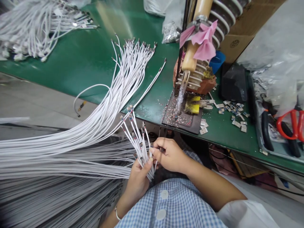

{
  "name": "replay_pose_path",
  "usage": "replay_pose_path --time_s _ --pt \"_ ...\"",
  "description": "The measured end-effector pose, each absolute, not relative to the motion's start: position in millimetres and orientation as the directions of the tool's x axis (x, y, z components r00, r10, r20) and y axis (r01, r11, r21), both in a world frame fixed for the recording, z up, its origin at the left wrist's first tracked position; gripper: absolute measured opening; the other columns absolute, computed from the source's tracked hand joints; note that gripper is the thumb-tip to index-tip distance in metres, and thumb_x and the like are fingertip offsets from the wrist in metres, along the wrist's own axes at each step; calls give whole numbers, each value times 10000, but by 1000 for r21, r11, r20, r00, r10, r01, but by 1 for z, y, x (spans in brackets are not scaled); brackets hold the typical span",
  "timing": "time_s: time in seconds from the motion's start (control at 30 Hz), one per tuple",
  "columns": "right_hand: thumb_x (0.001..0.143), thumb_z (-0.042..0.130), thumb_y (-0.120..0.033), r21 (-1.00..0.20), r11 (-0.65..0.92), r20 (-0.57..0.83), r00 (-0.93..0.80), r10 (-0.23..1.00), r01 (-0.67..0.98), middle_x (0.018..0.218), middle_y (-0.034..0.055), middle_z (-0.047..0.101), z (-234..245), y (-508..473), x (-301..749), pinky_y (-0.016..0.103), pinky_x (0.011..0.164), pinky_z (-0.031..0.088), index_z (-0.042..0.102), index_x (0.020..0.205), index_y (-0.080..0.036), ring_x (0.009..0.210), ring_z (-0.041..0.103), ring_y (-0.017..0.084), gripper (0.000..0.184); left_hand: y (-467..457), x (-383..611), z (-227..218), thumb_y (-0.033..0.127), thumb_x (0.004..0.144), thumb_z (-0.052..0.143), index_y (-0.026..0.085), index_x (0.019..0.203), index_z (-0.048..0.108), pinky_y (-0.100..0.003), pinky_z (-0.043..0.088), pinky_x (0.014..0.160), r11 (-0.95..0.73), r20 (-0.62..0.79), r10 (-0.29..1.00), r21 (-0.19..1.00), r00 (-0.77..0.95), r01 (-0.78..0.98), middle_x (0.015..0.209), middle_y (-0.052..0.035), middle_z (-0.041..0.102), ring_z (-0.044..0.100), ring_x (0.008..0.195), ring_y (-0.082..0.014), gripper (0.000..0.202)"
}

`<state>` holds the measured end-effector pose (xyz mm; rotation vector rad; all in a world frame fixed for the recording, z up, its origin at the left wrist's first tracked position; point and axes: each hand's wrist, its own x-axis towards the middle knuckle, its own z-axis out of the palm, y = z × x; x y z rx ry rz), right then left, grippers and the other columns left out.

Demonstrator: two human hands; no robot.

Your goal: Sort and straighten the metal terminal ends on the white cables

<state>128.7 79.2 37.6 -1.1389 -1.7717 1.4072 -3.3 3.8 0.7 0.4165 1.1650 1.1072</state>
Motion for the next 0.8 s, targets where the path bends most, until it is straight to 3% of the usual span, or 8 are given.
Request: replay_pose_path --time_s 0.2,0.43,0.6,0.8 --pt "732 636 -210 -950 107 -52 -488 871 293 656 -16 545 38 78 127 205 524 386 538 656 -170 580 496 99 130 4 -5 0 293 722 690 178 941 639 -313 459 821 400 -475 877 798 -64 -452 954 -54 698 628 899 -201 252" --pt "791 547 -197 -956 156 14 -492 871 249 612 -20 493 39 78 127 214 528 369 489 617 -175 566 458 97 184 6 -6 1 253 704 707 178 882 659 -256 456 733 412 -484 874 783 -41 -465 807 -7 690 606 747 -143 199" --pt "837 487 -240 -989 39 -38 -495 868 145 659 -6 488 38 79 131 234 559 399 456 648 -178 591 469 108 201 8 -8 2 245 689 719 150 775 645 -231 446 656 443 -524 851 746 -27 -498 684 7 635 564 636 -110 148" --pt "825 498 -286 -994 -40 -81 -459 885 98 608 -26 430 39 82 134 236 514 369 434 646 -184 540 412 104 215 4 -9 0 250 701 710 147 762 640 -239 427 651 450 -502 865 784 -11 -428 674 7 614 533 634 -112 139"
